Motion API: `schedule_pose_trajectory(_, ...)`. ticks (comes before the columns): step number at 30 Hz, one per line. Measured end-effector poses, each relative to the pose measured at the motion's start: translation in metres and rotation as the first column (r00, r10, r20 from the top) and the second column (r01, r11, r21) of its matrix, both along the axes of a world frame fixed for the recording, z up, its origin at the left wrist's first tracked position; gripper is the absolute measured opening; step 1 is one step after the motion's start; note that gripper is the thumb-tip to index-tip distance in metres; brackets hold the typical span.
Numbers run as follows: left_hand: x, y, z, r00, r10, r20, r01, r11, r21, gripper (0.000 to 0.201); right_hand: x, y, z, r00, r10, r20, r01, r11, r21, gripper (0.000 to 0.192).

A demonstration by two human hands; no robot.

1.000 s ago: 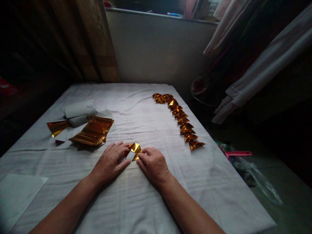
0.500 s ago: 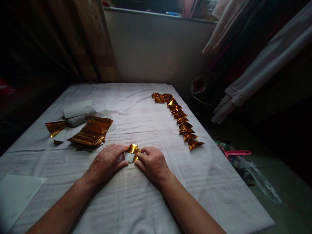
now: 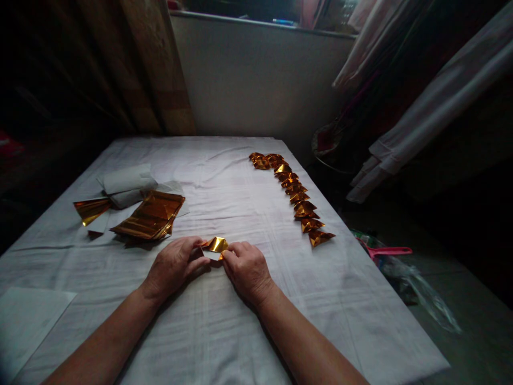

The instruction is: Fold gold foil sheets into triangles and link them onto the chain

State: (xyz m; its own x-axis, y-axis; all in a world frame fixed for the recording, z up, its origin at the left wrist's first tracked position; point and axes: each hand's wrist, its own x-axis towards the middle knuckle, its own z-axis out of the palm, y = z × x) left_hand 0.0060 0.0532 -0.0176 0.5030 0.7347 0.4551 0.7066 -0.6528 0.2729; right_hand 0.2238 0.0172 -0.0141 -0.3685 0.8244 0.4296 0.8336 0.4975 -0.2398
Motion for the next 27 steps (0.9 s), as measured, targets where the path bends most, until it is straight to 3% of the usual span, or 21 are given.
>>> schedule_pose_trajectory(7, -0.005, 0.0, 0.0, 0.999, 0.005, 0.033, -0.002, 0.996, -0.091, 0.034, 0.003, 0.001, -0.005, 0.998, 0.003, -0.061, -0.001, 1.0, 0.02, 0.01)
schedule_pose_trajectory(11, -0.003, -0.001, 0.003, 0.999, -0.028, 0.018, 0.029, 0.997, -0.066, 0.014, 0.004, 0.0, -0.005, 0.997, -0.004, -0.082, 0.004, 1.0, -0.004, 0.011)
schedule_pose_trajectory(27, 0.004, -0.002, 0.007, 0.996, -0.083, 0.024, 0.084, 0.996, -0.019, 0.018, 0.005, 0.001, -0.005, 0.977, -0.044, -0.207, 0.022, 0.994, -0.108, 0.017)
